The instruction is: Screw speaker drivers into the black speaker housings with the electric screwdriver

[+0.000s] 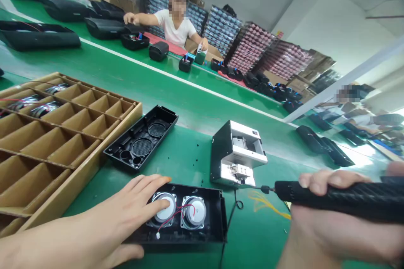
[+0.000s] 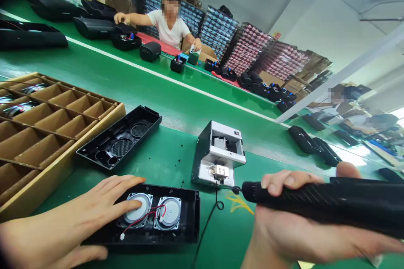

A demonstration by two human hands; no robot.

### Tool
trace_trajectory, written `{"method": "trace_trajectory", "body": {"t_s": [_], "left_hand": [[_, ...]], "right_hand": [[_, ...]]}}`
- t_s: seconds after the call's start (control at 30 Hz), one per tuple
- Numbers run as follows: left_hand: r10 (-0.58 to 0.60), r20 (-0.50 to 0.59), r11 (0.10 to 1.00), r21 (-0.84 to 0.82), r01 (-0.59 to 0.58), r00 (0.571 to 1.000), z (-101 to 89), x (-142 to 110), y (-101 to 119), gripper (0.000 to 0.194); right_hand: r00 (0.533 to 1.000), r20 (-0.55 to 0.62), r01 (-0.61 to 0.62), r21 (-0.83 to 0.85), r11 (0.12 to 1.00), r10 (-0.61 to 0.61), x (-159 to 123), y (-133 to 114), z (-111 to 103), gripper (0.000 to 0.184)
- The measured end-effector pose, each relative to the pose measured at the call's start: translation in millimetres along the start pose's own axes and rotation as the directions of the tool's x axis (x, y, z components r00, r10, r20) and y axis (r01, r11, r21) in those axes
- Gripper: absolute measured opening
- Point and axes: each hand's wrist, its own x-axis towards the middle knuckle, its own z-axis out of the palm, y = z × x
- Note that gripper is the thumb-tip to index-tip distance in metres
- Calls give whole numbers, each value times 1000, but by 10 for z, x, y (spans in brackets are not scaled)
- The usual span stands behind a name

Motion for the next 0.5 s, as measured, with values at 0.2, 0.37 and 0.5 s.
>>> {"method": "trace_trajectory", "body": {"t_s": [0.2,0.37,0.5], "left_hand": [[34,10,999,-23,-33,999,21,106,64,78],[63,42,995,-78,-60,997,-52,134,74,79],[89,5,993,-73,-88,996,-88,140,64,81]], "right_hand": [[994,92,74,-74,995,-67,57,406,129,84],[991,131,36,-76,996,-26,-71,508,262,81],[988,154,4,-89,996,10,-130,521,291,82]]}}
